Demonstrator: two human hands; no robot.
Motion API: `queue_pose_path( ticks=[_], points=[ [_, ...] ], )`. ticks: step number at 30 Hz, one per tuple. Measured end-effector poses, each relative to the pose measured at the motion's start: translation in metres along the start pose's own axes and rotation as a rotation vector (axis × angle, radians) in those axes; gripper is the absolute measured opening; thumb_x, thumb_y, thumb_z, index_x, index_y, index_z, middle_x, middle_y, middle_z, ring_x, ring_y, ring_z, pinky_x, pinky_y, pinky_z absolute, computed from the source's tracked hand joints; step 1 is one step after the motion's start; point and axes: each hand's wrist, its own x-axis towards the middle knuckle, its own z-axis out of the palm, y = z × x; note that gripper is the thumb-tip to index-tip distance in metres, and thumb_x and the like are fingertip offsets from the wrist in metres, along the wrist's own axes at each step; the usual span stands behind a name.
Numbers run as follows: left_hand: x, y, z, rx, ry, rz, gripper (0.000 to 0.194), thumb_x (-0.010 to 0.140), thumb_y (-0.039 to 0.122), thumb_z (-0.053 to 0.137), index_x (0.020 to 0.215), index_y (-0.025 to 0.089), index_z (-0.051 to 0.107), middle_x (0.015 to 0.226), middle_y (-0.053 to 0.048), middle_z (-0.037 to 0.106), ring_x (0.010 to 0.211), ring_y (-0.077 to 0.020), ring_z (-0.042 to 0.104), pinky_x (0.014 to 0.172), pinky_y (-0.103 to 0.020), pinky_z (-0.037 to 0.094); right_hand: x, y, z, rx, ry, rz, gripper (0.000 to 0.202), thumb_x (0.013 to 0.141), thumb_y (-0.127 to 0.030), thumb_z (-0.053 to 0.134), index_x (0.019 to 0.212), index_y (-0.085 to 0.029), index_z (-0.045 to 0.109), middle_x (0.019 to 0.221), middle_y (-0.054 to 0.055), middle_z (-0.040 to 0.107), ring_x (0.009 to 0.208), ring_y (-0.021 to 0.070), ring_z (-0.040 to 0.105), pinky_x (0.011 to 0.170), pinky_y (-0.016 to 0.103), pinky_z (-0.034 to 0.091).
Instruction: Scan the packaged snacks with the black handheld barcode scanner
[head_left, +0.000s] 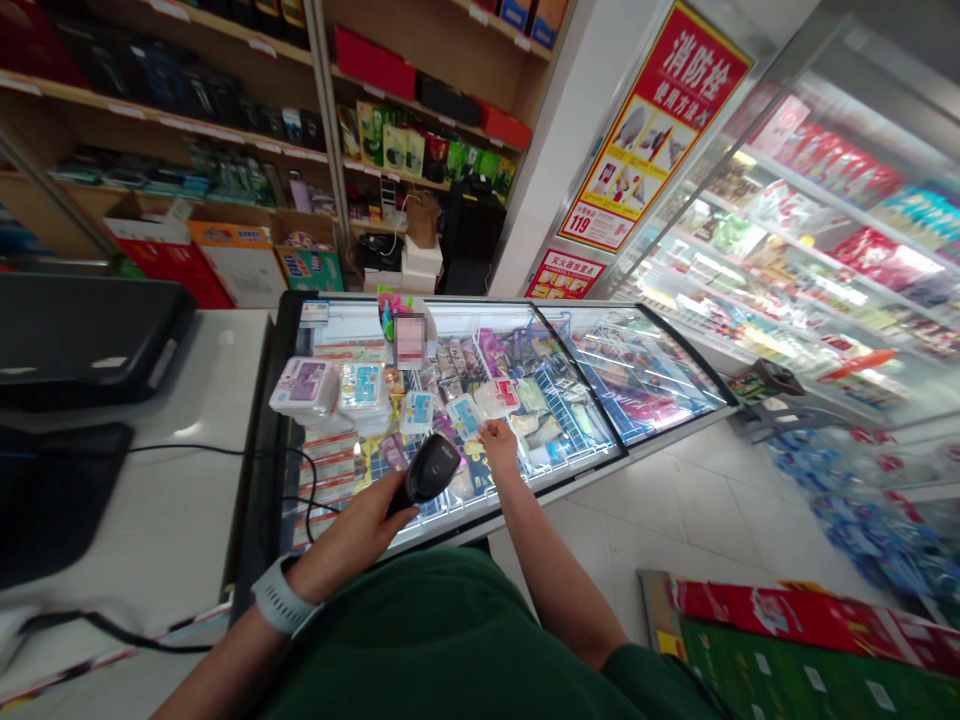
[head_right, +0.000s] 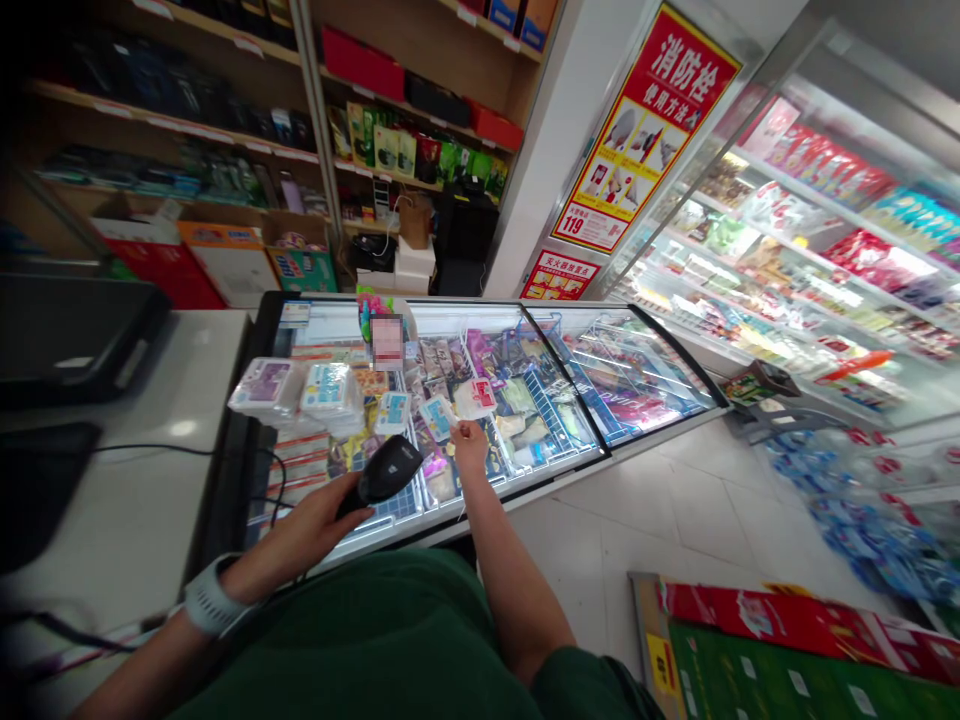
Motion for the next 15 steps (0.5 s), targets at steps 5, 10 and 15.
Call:
queue_pose_path(
  ticks=[5,10,15],
  points=[
    [0.002,-0.001,0.002,0.003,0.011,0.012,0.044,0.084,0.040,0.052,0.119,0.014,0.052,0.112,-0.013,0.065,0.102,-0.0274,0.061,0.089,-0.038,0.045,-0.001,0.000,-0.004,-0.016,0.004,-0.027,0.029,0.066,-0.040,0.063,0.086,-0.019,0.061,0.067,-0.002,0.060,0.063,0.0153,0.061,0.062,0.027,0.049],
    [0.005,-0.003,0.001,0.009,0.020,0.033,0.043,0.084,0.041,0.051,0.119,0.015,0.052,0.111,-0.012,0.065,0.102,-0.0272,0.061,0.089,-0.037,0.045,0.000,-0.004,-0.007,-0.023,-0.002,-0.064,0.030,0.067,-0.040,0.063,0.088,-0.018,0.063,0.067,-0.002,0.060,0.063,0.0145,0.060,0.065,0.028,0.050],
    [0.009,-0.004,0.002,0.023,0.015,0.041,0.045,0.085,0.042,0.050,0.122,0.015,0.050,0.114,-0.013,0.063,0.105,-0.0275,0.060,0.091,-0.038,0.044,-0.001,-0.010,-0.008,-0.011,-0.013,-0.092,0.028,0.067,-0.039,0.063,0.086,-0.019,0.062,0.070,-0.002,0.061,0.065,0.0139,0.058,0.067,0.027,0.049]
  ],
)
